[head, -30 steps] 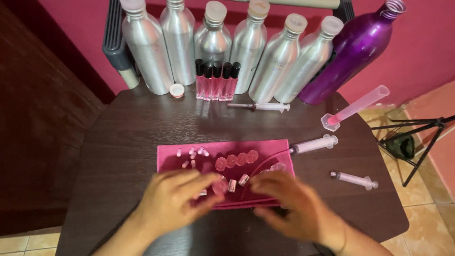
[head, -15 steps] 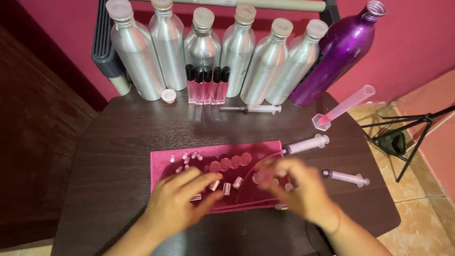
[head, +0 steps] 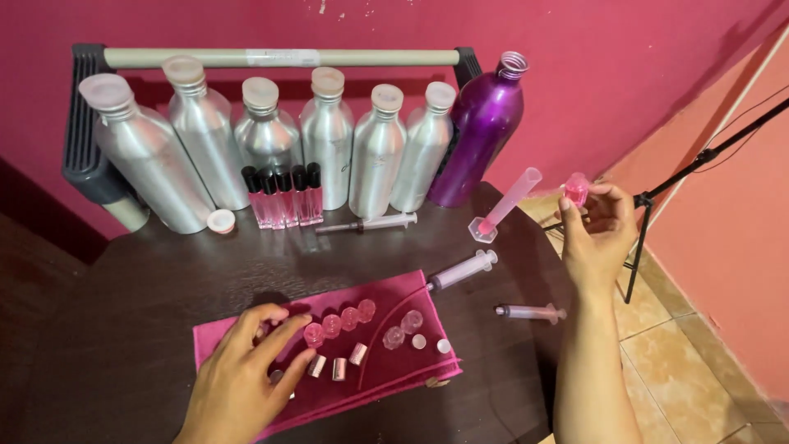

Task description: Assembling small pink perfume sample containers by manually attaching white caps and organizing them on a cloth.

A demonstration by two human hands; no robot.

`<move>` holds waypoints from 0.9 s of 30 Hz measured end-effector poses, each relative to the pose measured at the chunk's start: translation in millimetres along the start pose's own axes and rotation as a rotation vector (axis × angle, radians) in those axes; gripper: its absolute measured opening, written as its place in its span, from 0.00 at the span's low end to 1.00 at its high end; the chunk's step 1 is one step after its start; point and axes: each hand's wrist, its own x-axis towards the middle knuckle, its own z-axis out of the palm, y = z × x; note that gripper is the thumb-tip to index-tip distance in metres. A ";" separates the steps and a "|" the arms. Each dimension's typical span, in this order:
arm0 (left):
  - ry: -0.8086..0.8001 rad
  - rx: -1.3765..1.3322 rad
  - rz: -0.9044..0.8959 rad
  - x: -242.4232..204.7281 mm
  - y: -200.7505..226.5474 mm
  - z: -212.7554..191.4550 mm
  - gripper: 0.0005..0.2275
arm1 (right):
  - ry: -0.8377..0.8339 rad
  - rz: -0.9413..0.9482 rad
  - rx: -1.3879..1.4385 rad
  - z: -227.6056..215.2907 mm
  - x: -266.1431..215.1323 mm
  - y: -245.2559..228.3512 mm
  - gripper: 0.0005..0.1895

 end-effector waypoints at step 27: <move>0.063 -0.015 0.045 1.1 -8.8 7.3 0.15 | -0.125 -0.153 -0.376 8.7 8.4 -11.2 0.11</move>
